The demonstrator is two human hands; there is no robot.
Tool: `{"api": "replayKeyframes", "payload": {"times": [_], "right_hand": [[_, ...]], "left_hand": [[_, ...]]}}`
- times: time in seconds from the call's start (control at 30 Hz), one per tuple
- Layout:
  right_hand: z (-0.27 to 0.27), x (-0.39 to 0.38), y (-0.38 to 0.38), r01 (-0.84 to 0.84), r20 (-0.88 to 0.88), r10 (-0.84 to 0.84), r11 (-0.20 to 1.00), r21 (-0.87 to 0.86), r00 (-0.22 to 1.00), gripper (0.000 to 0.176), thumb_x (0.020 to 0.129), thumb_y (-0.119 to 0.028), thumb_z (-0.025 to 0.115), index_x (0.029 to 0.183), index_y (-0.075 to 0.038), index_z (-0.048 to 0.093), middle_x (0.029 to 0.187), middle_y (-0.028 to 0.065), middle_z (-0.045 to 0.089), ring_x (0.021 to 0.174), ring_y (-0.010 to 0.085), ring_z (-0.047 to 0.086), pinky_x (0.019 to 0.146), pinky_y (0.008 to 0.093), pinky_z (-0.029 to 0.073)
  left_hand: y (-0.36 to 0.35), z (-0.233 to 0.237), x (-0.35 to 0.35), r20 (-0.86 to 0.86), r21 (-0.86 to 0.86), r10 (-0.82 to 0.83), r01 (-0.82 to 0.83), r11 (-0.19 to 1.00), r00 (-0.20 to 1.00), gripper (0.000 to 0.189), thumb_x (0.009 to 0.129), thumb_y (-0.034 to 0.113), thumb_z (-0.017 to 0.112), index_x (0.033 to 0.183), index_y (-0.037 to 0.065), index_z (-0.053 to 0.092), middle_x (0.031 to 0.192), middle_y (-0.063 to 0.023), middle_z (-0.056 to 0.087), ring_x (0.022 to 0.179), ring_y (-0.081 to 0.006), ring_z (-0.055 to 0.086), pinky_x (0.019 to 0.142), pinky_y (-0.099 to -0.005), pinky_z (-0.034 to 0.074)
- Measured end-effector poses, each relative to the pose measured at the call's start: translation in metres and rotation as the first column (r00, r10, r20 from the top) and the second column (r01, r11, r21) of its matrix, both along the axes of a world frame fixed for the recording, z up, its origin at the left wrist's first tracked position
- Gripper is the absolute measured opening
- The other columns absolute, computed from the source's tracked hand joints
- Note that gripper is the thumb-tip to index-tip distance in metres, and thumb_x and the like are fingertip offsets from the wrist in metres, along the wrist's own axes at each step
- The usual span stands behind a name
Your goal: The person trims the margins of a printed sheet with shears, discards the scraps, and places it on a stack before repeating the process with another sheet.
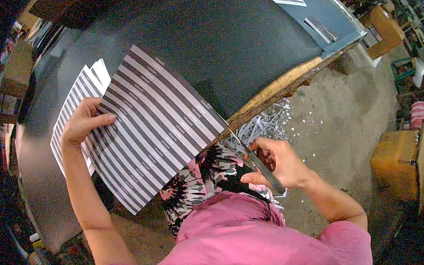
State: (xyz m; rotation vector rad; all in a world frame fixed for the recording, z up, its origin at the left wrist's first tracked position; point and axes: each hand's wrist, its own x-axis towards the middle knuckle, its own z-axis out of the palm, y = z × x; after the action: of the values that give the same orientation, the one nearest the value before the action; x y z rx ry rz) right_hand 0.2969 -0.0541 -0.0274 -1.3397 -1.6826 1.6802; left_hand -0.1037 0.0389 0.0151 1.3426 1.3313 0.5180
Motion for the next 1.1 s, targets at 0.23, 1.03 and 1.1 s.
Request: {"api": "replayKeyframes", "payload": {"times": [0.23,1.03,1.1], "right_hand": [[-0.002,0.002,0.007,-0.029,0.008,0.029,1.000,-0.006,1.000,0.042,0.064,-0.026,0.080,0.087,-0.001,0.055,0.061,-0.0030,0.050,0.055,0.0028,0.044,0.047,0.0198,0.032],[0.007,-0.003,0.012,-0.008,-0.008,0.007,0.995,-0.095,1.000,0.038,0.066,-0.024,0.079,0.087,-0.001,0.056,0.067,-0.0010,0.057,0.059,0.0027,0.048,0.049,0.0187,0.036],[0.007,-0.003,0.012,0.004,-0.025,-0.006,0.995,-0.105,1.000,0.038,0.066,-0.025,0.079,0.087,-0.002,0.056,0.065,-0.0019,0.055,0.056,0.0023,0.045,0.048,0.0187,0.033]], "left_hand": [[0.000,0.002,0.001,-0.020,0.000,-0.004,0.004,1.000,1.000,0.035,0.066,0.013,0.073,0.092,-0.007,0.063,0.083,-0.0109,0.066,0.069,-0.0117,0.063,0.069,-0.0206,0.050],[0.002,-0.005,0.001,-0.064,0.031,0.009,-0.007,0.999,0.998,0.037,0.062,0.017,0.075,0.089,-0.006,0.064,0.078,-0.0135,0.066,0.063,-0.0137,0.063,0.065,-0.0199,0.050],[0.002,-0.006,0.000,-0.063,0.035,0.010,-0.008,0.999,0.998,0.037,0.062,0.017,0.075,0.089,-0.006,0.064,0.078,-0.0133,0.066,0.063,-0.0136,0.063,0.065,-0.0199,0.050]]}}
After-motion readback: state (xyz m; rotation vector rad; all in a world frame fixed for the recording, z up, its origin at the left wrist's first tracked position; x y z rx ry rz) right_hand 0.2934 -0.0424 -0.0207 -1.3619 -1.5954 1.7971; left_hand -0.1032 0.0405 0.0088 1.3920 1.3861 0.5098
